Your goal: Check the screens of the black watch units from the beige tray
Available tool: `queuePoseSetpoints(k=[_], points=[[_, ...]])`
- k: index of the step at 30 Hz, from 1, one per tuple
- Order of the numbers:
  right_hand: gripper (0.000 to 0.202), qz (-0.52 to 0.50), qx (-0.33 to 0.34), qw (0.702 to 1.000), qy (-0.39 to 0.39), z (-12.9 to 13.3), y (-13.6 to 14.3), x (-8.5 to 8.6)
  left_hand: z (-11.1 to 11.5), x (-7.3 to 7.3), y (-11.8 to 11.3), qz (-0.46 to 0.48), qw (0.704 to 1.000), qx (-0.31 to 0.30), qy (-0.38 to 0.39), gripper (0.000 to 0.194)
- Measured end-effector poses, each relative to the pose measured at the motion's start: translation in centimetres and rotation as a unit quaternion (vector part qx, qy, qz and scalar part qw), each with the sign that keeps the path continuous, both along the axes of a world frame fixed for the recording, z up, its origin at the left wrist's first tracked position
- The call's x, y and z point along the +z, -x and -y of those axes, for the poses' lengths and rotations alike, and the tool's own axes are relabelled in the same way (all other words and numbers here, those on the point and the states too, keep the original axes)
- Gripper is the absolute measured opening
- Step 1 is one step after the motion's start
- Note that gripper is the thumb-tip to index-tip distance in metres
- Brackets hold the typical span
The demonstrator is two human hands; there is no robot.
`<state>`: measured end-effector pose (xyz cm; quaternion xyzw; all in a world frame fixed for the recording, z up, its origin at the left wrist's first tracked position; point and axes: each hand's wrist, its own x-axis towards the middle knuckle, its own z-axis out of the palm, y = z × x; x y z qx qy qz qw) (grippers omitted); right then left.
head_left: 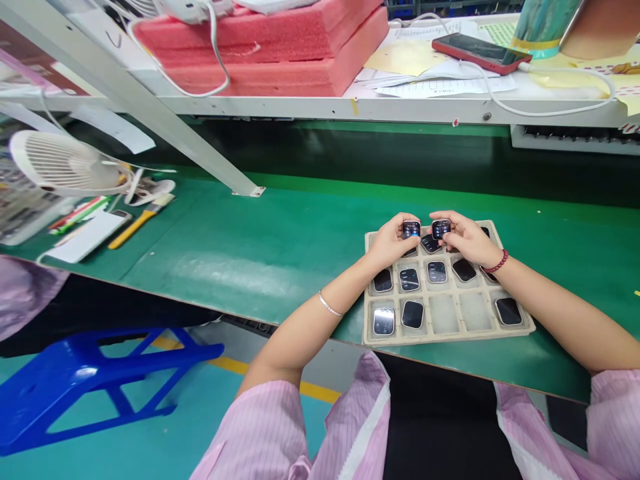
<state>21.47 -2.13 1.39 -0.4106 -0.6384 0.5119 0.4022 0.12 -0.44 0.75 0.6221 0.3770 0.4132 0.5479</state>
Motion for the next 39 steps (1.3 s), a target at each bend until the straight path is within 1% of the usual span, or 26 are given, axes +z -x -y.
queuePoseSetpoints(k=[2, 4, 6, 8, 10, 14, 16, 17, 19, 21, 22, 24, 25, 26, 29, 31, 32, 33, 35, 36, 37, 39], points=[[0.035, 0.004, -0.008, 1.0, 0.014, -0.06, -0.11, -0.02, -0.01, -0.01, 0.02, 0.002, 1.0, -0.013, 0.012, 0.024], [0.029, 0.016, -0.018, 1.0, -0.001, -0.05, -0.08, -0.04, -0.07, -0.02, 0.01, 0.007, 0.999, -0.018, 0.026, 0.019], [0.028, 0.027, -0.019, 0.999, -0.032, 0.06, 0.07, -0.04, -0.16, -0.04, -0.02, 0.01, 0.999, -0.012, 0.034, 0.026], [0.031, 0.028, -0.009, 0.998, -0.058, 0.18, 0.22, 0.0, -0.24, -0.05, -0.06, 0.02, 0.999, -0.006, 0.037, 0.035], [0.036, 0.022, 0.005, 0.998, -0.056, 0.23, 0.26, 0.06, -0.26, -0.03, -0.09, 0.03, 0.999, -0.001, 0.033, 0.037], [0.04, 0.026, 0.019, 0.999, -0.004, 0.09, 0.07, 0.06, -0.22, 0.03, -0.05, 0.023, 0.999, -0.002, 0.029, 0.028], [0.041, 0.027, 0.021, 0.999, -0.003, 0.01, 0.03, -0.05, -0.23, -0.01, 0.0, 0.022, 0.999, -0.01, 0.03, 0.024], [0.043, 0.023, 0.02, 0.999, -0.011, 0.0, 0.04, -0.12, -0.23, -0.04, 0.03, 0.022, 0.999, -0.01, 0.026, 0.025], [0.048, 0.01, 0.019, 0.999, -0.032, 0.01, 0.11, -0.22, -0.22, -0.12, 0.06, 0.024, 1.0, -0.003, 0.012, 0.035], [0.05, 0.003, 0.021, 0.999, -0.037, 0.06, 0.17, -0.2, -0.18, -0.16, 0.09, 0.028, 1.0, -0.011, 0.006, 0.044], [0.046, 0.006, 0.022, 0.999, -0.026, 0.08, 0.17, -0.13, -0.15, -0.15, 0.1, 0.027, 0.999, -0.019, 0.009, 0.043], [0.031, 0.017, 0.021, 1.0, 0.013, 0.1, 0.12, 0.08, -0.11, -0.11, 0.13, 0.015, 0.999, -0.027, 0.019, 0.031], [0.024, 0.018, 0.018, 0.999, 0.032, 0.1, 0.07, 0.2, -0.11, -0.09, 0.14, 0.008, 0.999, -0.024, 0.025, 0.027], [0.023, 0.015, 0.014, 0.999, 0.045, 0.08, 0.03, 0.29, -0.13, -0.09, 0.15, 0.004, 0.999, -0.017, 0.028, 0.03], [0.027, -0.002, -0.014, 0.999, 0.039, -0.01, 0.01, 0.33, -0.26, -0.26, 0.15, 0.016, 1.0, -0.002, 0.027, 0.034], [0.041, -0.003, -0.03, 0.999, 0.018, -0.04, 0.09, 0.21, -0.37, -0.47, 0.15, 0.027, 0.999, -0.006, 0.018, 0.047], [0.047, -0.001, -0.034, 0.999, 0.012, -0.04, 0.13, 0.15, -0.41, -0.56, 0.16, 0.027, 0.999, -0.011, 0.013, 0.05], [0.048, 0.001, -0.034, 0.999, 0.012, -0.03, 0.16, 0.12, -0.44, -0.64, 0.18, 0.021, 1.0, -0.016, 0.009, 0.046], [0.033, 0.005, -0.027, 0.999, 0.03, 0.0, 0.16, 0.18, -0.48, -0.7, 0.23, -0.001, 1.0, -0.015, 0.01, 0.031], [0.026, 0.004, -0.022, 0.999, 0.042, 0.01, 0.13, 0.25, -0.51, -0.7, 0.25, -0.009, 1.0, -0.009, 0.013, 0.028], [0.023, -0.001, -0.019, 0.999, 0.05, 0.02, 0.09, 0.34, -0.53, -0.69, 0.25, -0.011, 1.0, -0.003, 0.017, 0.03], [0.027, -0.013, -0.021, 0.999, 0.047, 0.03, 0.02, 0.49, -0.6, -0.68, 0.2, 0.003, 1.0, 0.002, 0.019, 0.029]])
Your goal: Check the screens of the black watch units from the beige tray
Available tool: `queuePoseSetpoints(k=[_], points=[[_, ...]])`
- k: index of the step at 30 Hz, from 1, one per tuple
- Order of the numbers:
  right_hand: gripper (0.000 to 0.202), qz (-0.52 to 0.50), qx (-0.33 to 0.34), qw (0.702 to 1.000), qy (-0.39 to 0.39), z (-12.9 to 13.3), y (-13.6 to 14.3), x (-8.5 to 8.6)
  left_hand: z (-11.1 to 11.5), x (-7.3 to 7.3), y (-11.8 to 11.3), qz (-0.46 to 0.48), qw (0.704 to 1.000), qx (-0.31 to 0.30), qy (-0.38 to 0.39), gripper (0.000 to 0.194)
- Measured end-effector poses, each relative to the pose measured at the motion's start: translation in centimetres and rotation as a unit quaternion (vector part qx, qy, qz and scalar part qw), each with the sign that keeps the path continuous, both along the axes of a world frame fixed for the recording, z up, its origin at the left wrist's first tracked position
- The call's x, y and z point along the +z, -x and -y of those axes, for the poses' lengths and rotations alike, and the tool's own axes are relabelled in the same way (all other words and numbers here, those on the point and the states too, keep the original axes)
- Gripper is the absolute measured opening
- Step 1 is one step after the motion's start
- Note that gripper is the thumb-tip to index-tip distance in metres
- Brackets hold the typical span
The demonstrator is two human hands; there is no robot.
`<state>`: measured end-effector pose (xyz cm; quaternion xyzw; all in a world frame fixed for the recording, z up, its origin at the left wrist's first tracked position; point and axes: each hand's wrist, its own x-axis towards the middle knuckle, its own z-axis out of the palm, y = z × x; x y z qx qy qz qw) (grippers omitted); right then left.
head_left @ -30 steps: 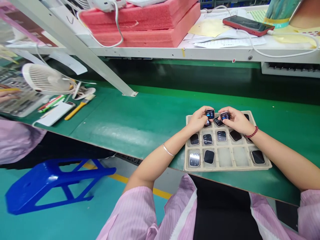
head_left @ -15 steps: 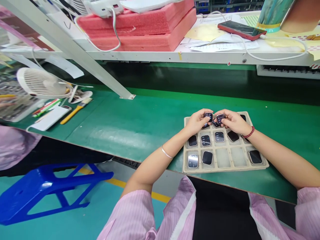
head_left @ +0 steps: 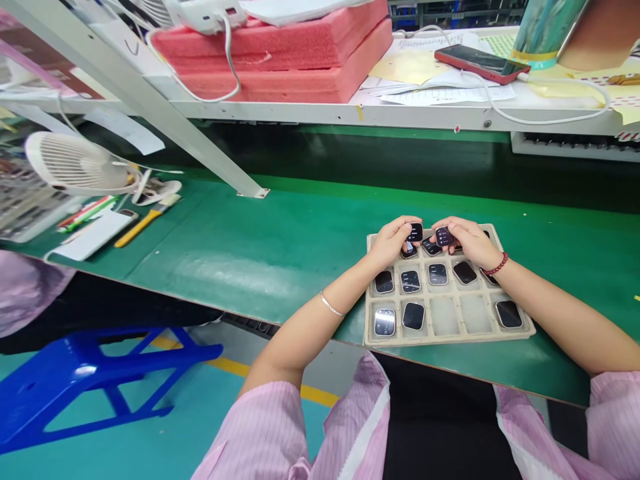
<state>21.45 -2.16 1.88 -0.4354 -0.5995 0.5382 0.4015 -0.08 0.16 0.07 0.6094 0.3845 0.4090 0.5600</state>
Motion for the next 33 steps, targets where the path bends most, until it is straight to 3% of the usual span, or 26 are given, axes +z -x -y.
queuePoseSetpoints(k=[5, 11, 18, 33], points=[[0.046, 0.032, -0.017, 0.998, -0.046, 0.0, 0.1, -0.2, 0.0, 0.0, -0.2, 0.045, 0.999, -0.014, -0.015, 0.044], [0.042, 0.029, 0.008, 0.997, -0.075, 0.2, 0.3, -0.1, 0.4, 0.3, -0.2, 0.039, 0.999, -0.018, -0.014, 0.043], [0.027, 0.034, 0.012, 0.999, -0.008, 0.3, 0.1, 0.2, 0.6, 1.0, -0.2, 0.003, 1.0, -0.017, 0.01, 0.024], [0.025, 0.039, 0.016, 0.999, 0.001, 0.2, 0.2, 0.4, 0.8, 1.3, -0.3, -0.011, 1.0, 0.0, 0.018, 0.021]])
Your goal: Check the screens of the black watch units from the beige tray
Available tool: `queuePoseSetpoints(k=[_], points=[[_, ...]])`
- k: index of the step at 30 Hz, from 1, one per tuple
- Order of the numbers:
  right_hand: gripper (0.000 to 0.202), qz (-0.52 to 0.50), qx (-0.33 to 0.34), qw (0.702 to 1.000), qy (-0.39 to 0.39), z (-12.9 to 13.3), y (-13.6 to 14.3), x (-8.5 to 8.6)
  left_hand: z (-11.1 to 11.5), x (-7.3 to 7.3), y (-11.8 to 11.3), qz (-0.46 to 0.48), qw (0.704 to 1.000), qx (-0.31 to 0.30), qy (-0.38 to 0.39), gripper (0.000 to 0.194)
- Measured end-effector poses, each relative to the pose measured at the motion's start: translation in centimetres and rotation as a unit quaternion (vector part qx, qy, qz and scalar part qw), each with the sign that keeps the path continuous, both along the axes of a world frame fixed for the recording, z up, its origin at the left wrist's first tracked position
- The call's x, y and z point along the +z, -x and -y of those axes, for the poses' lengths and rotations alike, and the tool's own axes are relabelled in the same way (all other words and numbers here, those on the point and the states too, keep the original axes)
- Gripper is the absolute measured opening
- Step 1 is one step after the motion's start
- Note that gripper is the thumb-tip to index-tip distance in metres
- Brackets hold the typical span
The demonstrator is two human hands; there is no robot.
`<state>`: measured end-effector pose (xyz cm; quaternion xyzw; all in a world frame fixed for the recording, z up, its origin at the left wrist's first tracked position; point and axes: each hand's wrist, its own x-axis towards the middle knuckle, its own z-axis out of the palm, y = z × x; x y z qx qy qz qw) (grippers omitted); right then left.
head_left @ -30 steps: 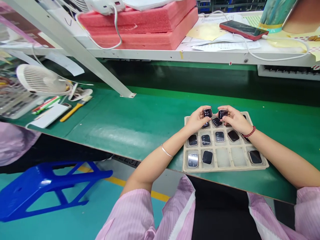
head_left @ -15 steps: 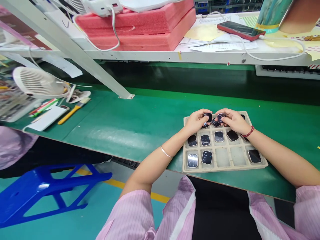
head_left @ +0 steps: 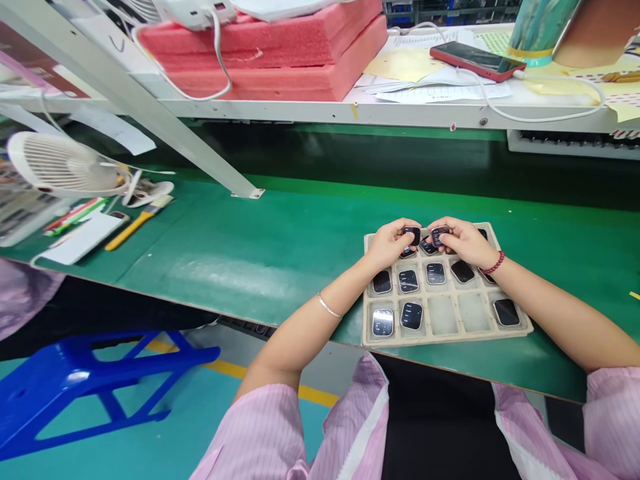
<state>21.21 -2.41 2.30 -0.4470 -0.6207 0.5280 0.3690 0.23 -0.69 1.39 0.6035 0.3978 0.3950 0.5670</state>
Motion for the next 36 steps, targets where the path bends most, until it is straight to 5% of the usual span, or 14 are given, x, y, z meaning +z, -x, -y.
queuePoseSetpoints(k=[36], points=[[0.038, -0.009, 0.018, 0.999, -0.039, -0.11, 0.1, -0.7, -0.13, -0.3, 0.05, 0.015, 0.999, 0.016, -0.024, 0.031]])
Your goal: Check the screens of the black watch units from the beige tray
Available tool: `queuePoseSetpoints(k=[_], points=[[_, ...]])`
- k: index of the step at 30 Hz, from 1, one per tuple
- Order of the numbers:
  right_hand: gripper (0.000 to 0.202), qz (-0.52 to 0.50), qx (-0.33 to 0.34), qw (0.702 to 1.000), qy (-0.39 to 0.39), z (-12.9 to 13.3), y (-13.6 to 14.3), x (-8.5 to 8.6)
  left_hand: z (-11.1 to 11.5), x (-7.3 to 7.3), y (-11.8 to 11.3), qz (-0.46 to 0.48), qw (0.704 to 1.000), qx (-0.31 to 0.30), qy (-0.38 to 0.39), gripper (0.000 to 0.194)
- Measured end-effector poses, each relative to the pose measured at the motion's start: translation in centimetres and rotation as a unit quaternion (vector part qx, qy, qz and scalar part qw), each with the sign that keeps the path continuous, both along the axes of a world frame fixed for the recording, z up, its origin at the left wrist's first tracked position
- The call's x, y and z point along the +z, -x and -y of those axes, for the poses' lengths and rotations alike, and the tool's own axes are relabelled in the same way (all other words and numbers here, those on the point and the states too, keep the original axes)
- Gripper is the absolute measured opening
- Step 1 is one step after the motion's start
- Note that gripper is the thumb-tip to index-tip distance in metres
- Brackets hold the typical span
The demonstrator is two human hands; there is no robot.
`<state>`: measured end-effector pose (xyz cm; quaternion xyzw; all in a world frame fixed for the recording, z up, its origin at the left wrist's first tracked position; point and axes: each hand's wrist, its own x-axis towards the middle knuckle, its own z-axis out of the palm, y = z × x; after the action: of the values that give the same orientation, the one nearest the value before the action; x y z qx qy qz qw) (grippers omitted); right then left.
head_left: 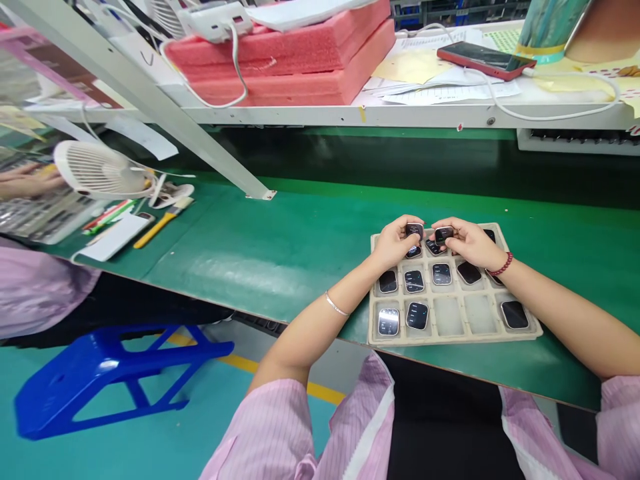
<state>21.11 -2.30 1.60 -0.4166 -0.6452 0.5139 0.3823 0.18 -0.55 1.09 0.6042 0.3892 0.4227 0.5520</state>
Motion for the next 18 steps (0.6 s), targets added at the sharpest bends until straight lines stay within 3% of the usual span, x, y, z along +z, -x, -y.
queuePoseSetpoints(k=[18], points=[[0.038, 0.007, -0.002, 1.0, -0.012, 0.01, -0.11, 0.01, -0.2, -0.35, 0.11, 0.002, 1.0, 0.005, -0.018, 0.038]])
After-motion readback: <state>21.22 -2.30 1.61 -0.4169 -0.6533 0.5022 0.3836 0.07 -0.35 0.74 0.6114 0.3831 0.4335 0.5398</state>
